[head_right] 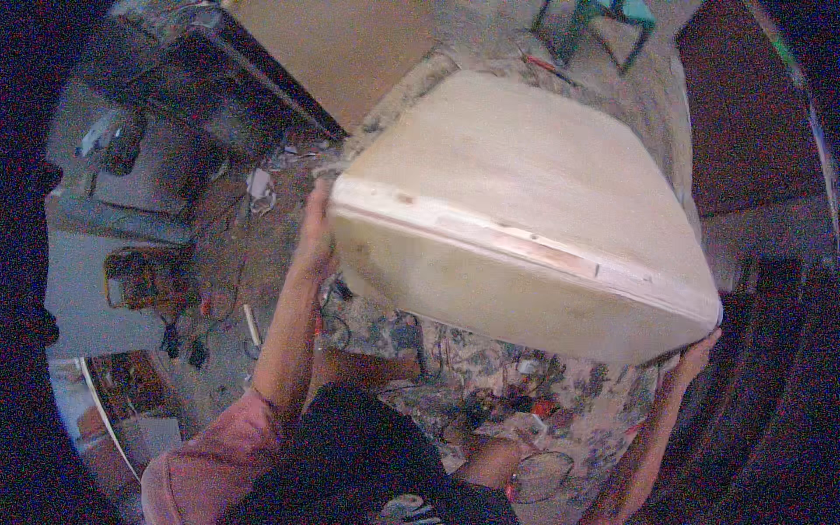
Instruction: The person uses an orbital sander to smooth the edges and surfaces of a curved wooden piece. They reposition the piece multiple times to access different sides and continue sanding until the end of the clip.
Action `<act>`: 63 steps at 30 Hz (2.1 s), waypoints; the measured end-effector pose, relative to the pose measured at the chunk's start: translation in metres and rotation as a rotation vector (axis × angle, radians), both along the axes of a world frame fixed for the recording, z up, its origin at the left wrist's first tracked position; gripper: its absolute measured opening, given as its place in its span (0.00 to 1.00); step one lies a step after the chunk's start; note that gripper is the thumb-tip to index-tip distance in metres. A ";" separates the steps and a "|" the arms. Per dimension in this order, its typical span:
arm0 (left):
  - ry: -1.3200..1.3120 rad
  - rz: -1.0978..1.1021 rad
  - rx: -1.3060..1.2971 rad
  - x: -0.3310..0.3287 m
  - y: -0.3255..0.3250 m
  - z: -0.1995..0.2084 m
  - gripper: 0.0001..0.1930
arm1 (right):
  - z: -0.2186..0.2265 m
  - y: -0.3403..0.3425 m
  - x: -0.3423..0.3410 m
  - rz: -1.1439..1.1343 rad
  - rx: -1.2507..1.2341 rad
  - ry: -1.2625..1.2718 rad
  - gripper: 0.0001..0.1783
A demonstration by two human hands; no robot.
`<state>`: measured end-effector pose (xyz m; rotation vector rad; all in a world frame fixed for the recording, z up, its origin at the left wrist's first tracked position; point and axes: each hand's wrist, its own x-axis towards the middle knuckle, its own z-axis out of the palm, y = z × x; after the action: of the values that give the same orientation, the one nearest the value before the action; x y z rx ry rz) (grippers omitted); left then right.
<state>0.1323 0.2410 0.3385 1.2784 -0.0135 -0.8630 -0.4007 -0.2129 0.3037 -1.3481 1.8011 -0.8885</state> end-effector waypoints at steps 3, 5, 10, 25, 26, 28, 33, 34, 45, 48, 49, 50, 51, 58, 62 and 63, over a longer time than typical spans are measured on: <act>-0.087 -0.079 -0.024 0.043 -0.031 0.060 0.40 | 0.058 -0.013 0.040 0.130 0.031 -0.152 0.48; -0.278 -0.126 0.067 0.074 -0.059 0.085 0.41 | 0.079 -0.036 0.061 0.231 0.029 -0.204 0.49; -0.602 -0.227 0.352 0.161 -0.125 0.098 0.36 | 0.132 -0.092 0.111 0.336 0.217 0.414 0.51; -0.985 -0.028 0.614 0.308 -0.287 0.124 0.28 | 0.186 -0.099 0.246 0.205 0.176 -0.014 0.49; -0.851 -0.087 0.635 0.317 -0.292 0.123 0.28 | 0.186 -0.102 0.249 0.195 0.190 -0.014 0.48; -0.817 -0.133 0.629 0.322 -0.299 0.126 0.29 | 0.185 -0.099 0.242 0.163 0.170 -0.037 0.47; -1.099 -0.331 0.892 0.320 -0.321 0.149 0.29 | 0.177 -0.067 0.239 0.045 0.192 0.050 0.40; -0.984 -0.327 0.849 0.322 -0.331 0.156 0.29 | 0.178 -0.059 0.240 0.035 0.220 0.031 0.37; -1.122 -0.332 0.812 0.371 -0.480 0.170 0.30 | 0.193 0.010 0.270 -0.200 0.081 -0.098 0.46; -1.207 -0.410 0.730 0.388 -0.541 0.176 0.31 | 0.194 0.009 0.289 -0.348 0.154 -0.157 0.44; -1.222 -0.423 0.731 0.391 -0.555 0.174 0.31 | 0.196 0.008 0.294 -0.416 0.264 -0.120 0.44; -1.228 -0.441 0.727 0.395 -0.568 0.170 0.31 | 0.200 0.008 0.297 -0.398 0.238 -0.136 0.43; -1.207 -0.442 0.767 0.401 -0.582 0.164 0.33 | 0.202 0.005 0.303 -0.385 0.186 -0.124 0.43; -2.537 -0.820 0.816 0.478 -0.659 0.113 0.20 | 0.202 -0.004 0.328 -0.421 0.045 -0.036 0.43; -1.290 -0.756 0.771 0.475 -0.696 0.144 0.30 | 0.198 0.019 0.333 -0.456 0.042 -0.077 0.45; -1.303 -0.787 0.784 0.463 -0.708 0.155 0.33 | 0.197 0.027 0.337 -0.454 -0.085 -0.079 0.44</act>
<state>0.5951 -0.4668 0.4931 2.4641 -1.3990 -0.5063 -0.0635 -0.1857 0.5011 -0.9478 2.0632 -1.2479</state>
